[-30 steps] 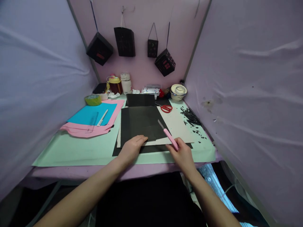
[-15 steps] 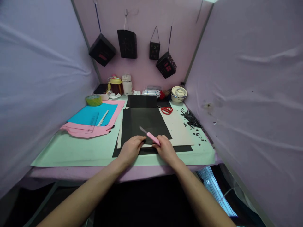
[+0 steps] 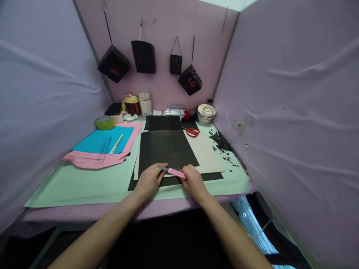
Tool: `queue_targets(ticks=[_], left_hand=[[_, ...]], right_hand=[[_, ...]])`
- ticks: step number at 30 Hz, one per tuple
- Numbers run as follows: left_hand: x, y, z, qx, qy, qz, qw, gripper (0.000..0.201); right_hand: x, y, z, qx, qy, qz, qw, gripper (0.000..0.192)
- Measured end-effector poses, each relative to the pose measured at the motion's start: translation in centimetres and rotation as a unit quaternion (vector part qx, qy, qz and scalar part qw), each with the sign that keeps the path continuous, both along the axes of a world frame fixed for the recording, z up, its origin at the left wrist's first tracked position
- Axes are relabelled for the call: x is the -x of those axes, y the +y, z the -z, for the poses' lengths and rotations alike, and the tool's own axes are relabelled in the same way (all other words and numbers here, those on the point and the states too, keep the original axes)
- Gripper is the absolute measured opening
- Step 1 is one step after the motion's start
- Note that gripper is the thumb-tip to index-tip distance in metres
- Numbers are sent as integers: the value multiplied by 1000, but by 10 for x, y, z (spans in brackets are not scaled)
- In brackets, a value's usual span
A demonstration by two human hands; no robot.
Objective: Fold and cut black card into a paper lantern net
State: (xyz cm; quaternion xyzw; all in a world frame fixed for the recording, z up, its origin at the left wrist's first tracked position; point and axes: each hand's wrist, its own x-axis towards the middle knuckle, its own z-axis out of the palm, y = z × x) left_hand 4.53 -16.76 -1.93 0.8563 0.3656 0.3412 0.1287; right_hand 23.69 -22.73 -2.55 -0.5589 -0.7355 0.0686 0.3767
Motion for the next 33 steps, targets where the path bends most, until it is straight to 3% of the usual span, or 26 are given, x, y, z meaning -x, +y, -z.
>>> queue_targets(ticks=[4, 6, 8, 10, 12, 16, 20, 23, 27, 30, 33], left_hand=[[1, -2, -3, 25, 7, -9, 1000, 27], [1, -2, -5, 31, 1, -11, 999, 29], [1, -2, -6, 37, -4, -10, 999, 30], [1, -2, -6, 45, -7, -12, 999, 31], [1, -3, -7, 50, -13, -7, 999, 31], [5, -1, -8, 28, -44, 11, 999, 30], [28, 6, -17, 20, -53, -36, 998, 30], [55, 12, -25, 33, -22, -61, 997, 29], [79, 18, -28, 56, 78, 7, 995, 31], [77, 19, -20, 53, 146, 46, 987, 34], [64, 8, -11, 19, 187, 42, 981, 37]], right_hand=[[-23, -1, -11, -5, 8, 55, 998, 10], [-52, 6, -24, -43, 4, 157, 987, 12], [-88, 18, -36, -83, -10, 293, 952, 16], [-122, 28, -45, -59, -12, 362, 930, 16], [-145, 32, -46, 3, -24, 378, 926, 12], [-147, 19, -28, 48, 15, 360, 932, 18], [-128, -2, -15, 65, 32, 350, 934, 23], [-119, -13, -17, 80, 25, 336, 938, 32], [-106, -23, -25, 100, 51, 273, 955, 32], [-88, -27, -28, 113, 66, 222, 966, 30], [-71, -30, -31, 129, 67, 185, 972, 28]])
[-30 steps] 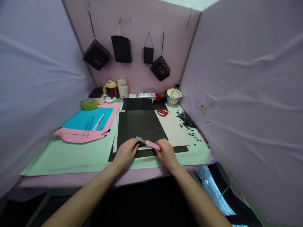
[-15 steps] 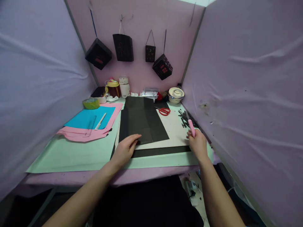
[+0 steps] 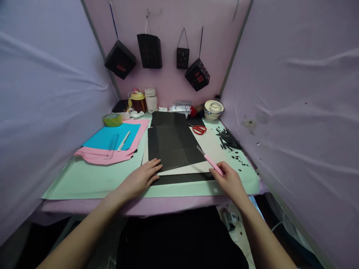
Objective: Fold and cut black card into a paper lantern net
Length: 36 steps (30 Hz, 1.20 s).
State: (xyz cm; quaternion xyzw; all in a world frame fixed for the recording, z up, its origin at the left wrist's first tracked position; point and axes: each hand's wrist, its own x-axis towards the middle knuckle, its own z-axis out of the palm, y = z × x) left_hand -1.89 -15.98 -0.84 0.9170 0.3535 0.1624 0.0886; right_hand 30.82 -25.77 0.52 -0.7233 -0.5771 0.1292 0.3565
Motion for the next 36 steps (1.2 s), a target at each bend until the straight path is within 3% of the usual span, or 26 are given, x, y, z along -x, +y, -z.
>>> queue_targets(ticks=[8, 15, 19, 21, 24, 26, 27, 29, 31, 34, 36], left_hand=[[-41, -62, 2, -97, 107, -12, 989, 64], [-89, -51, -12, -70, 72, 38, 994, 61], [-89, -17, -26, -35, -6, 91, 995, 63], [-70, 20, -38, -58, -81, -1, 995, 63], [-28, 94, -56, -104, -145, -232, 956, 65], [-1, 138, -64, -79, -141, -355, 921, 73], [9, 155, -66, -36, -136, -376, 916, 76], [21, 177, -67, 83, -143, -368, 915, 77], [21, 182, -67, 128, -151, -349, 916, 69], [15, 168, -76, 142, -179, -301, 926, 51], [17, 149, -86, 106, -247, -240, 933, 46]], right_hand=[[15, -5, 2, 16, 19, -29, 999, 25], [10, -5, 10, 4, 47, -13, 999, 27], [3, -6, 14, -20, 77, 20, 997, 32], [2, -7, 15, -23, 82, 28, 996, 32], [8, -7, 17, 9, 118, 16, 993, 32], [18, -6, 17, 46, 166, -7, 985, 32], [23, -5, 17, 62, 194, -19, 979, 32], [33, -2, 16, 79, 249, -37, 964, 32], [40, 0, 15, 81, 286, -41, 954, 31], [43, 1, 15, 79, 293, -37, 952, 31], [42, 2, 17, 73, 277, -34, 957, 32]])
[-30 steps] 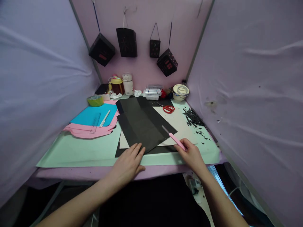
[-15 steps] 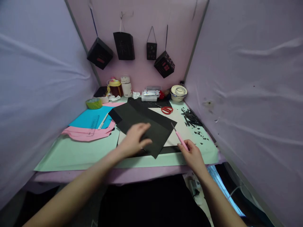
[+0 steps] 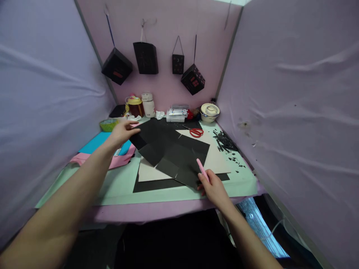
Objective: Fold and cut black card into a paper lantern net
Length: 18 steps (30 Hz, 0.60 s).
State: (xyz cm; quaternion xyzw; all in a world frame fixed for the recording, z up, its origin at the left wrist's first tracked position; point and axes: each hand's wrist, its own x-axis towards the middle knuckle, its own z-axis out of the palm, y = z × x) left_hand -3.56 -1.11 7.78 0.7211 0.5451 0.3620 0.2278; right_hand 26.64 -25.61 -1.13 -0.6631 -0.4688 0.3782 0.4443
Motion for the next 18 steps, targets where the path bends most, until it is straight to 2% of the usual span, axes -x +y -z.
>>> queue_targets(ticks=[1, 3, 4, 6, 8, 9, 11, 13, 15, 17, 18], left_hand=[[4, -12, -5, -56, -32, 11, 998, 44], [19, -37, -13, -167, -55, -19, 984, 37], [29, -51, -14, -207, -43, -49, 976, 32], [49, -74, -9, -243, 16, -141, 959, 24], [68, -92, 3, -241, 77, -221, 942, 20], [77, -98, 10, -225, 109, -237, 939, 20], [91, -106, 23, -183, 180, -236, 937, 24], [97, -113, 30, -140, 256, -216, 932, 30], [90, -121, 29, -137, 310, -213, 916, 41], [68, -131, 24, -178, 323, -229, 901, 48], [50, -136, 22, -195, 317, -188, 909, 46]], right_hand=[[0, 0, 1, -6, -7, 2, 1000, 32], [0, 2, 1, -20, -1, 9, 1000, 31], [1, 4, 1, -27, 12, 10, 1000, 31], [3, 6, -1, -39, 36, 9, 999, 33], [4, 8, -4, -43, 23, 3, 999, 35], [4, 8, -5, -42, -3, 2, 999, 35], [1, 8, -5, -41, -72, 7, 997, 33], [-3, 5, -3, -49, -132, 19, 990, 31], [-8, 2, 0, -63, -152, 29, 986, 29], [-11, -4, 2, -64, -149, 25, 986, 31], [-12, -7, 3, -62, -150, 19, 987, 34]])
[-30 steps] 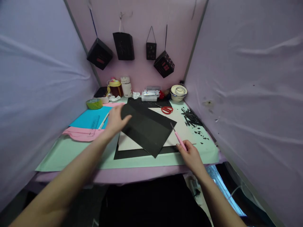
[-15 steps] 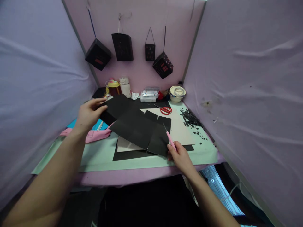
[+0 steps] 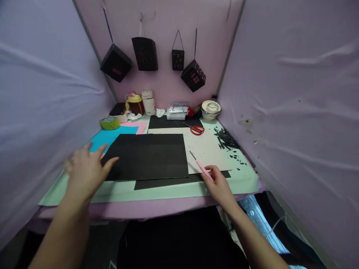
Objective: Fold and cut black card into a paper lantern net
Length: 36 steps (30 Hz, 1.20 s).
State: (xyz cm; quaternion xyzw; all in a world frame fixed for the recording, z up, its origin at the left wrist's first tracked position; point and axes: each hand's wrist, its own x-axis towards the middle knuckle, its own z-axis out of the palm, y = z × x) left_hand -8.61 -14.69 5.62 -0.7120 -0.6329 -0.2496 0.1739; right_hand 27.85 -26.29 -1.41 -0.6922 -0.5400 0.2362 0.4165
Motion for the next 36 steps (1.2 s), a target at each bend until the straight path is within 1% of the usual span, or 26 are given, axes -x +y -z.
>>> queue_targets(ticks=[1, 2, 3, 4, 5, 6, 7, 9, 10, 12, 15, 20, 26, 31, 36], left_hand=[[-21, -4, -1, 20, 5, 79, 997, 42], [-44, -7, 0, 52, 13, 169, 984, 39], [-69, -9, 3, 86, 24, 255, 963, 37], [-93, -9, 8, 119, 43, 337, 933, 37], [-115, -7, 15, 146, 63, 404, 901, 39], [-135, -4, 23, 169, 77, 445, 876, 40], [-152, 0, 31, 193, 91, 468, 857, 41], [-173, 11, 46, 237, 112, 477, 839, 41], [-178, 18, 52, 245, 113, 474, 838, 42], [-180, 30, 60, 241, 95, 458, 851, 41], [-176, 40, 66, 244, 56, 446, 859, 41], [-173, 41, 69, 234, 0, 438, 868, 41], [-174, 41, 70, 216, -34, 452, 865, 30], [-174, 39, 68, 215, -30, 454, 864, 26], [-174, 33, 65, 211, -23, 458, 863, 25]], right_hand=[[-1, -4, 0, 4, -6, -5, 1000, 37], [-1, -7, -1, 8, -17, -10, 1000, 40], [-2, -11, -2, 11, -29, -13, 999, 42], [-2, -15, -4, 13, -40, -14, 999, 43], [-3, -18, -5, 13, -49, -15, 999, 44], [-4, -21, -5, 10, -55, -15, 998, 44], [-5, -23, -5, 6, -57, -14, 998, 44], [-7, -27, -3, -3, -56, -19, 998, 43], [-8, -29, -2, -4, -55, -24, 998, 42], [-9, -31, 3, -4, -62, -37, 997, 42], [-6, -35, 6, 0, -100, -59, 993, 40], [9, -41, 3, 18, -160, -88, 983, 41], [20, -41, 3, 34, -188, -97, 977, 42], [25, -41, 4, 44, -200, -79, 976, 42], [32, -43, 0, 57, -240, -54, 968, 43]])
